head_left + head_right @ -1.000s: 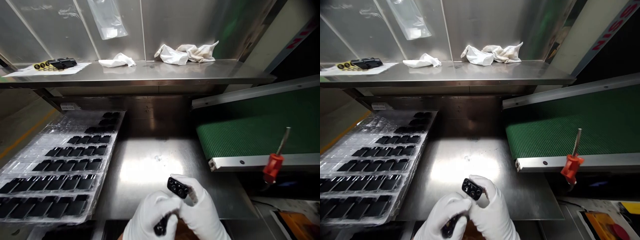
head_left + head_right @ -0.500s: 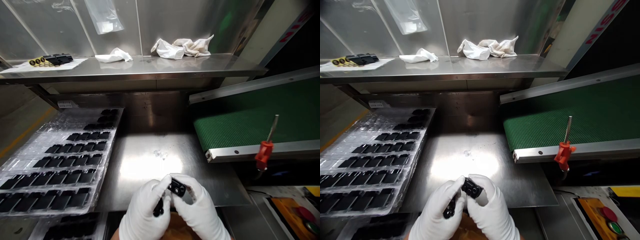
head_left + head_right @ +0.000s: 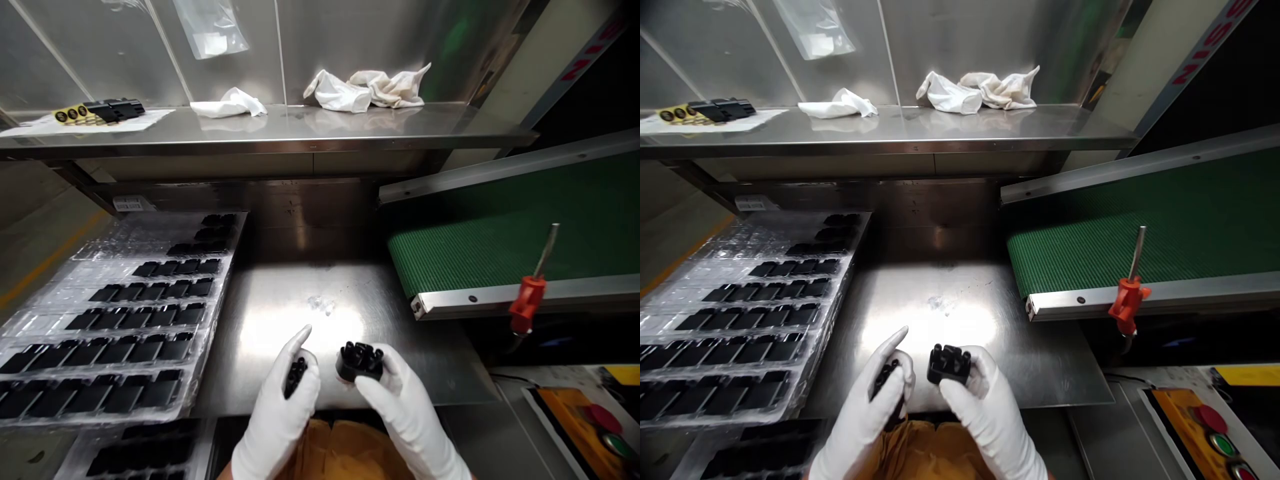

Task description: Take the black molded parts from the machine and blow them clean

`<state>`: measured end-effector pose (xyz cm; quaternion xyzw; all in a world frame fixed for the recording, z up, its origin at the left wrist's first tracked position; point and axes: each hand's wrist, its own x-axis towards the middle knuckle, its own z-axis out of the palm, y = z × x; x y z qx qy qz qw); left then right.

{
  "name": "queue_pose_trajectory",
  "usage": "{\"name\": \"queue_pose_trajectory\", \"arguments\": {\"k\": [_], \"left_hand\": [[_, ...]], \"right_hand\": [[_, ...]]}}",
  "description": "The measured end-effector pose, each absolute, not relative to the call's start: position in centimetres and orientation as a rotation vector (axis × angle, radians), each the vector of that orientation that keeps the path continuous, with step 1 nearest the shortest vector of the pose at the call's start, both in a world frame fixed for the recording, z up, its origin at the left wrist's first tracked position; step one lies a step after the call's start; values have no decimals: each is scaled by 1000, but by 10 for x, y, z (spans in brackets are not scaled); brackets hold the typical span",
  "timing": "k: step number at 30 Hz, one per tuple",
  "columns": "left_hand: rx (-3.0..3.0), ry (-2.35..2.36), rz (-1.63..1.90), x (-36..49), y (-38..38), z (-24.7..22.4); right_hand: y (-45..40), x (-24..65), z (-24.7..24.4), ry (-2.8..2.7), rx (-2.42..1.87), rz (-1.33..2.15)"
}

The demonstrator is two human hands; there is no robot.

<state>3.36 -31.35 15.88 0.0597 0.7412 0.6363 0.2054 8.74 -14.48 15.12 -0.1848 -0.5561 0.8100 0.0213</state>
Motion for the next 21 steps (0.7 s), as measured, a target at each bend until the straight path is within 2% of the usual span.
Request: {"name": "queue_pose_trajectory", "arguments": {"k": [4,11,15,21], "left_hand": [[-100,1416,1952,32,-310,163],[-336,838,2086,24,-298,168],[-304,856,2115,25,-297,171],[-250,1230,2070,32,-300,167]], "right_hand": [[-144,85,155,-1339,-523,2925],[-145,89,157,-1065,-556,3112],[-146,91,155,-1058,-573,3119],[-149,91,154,-1114,-677,3064]]}}
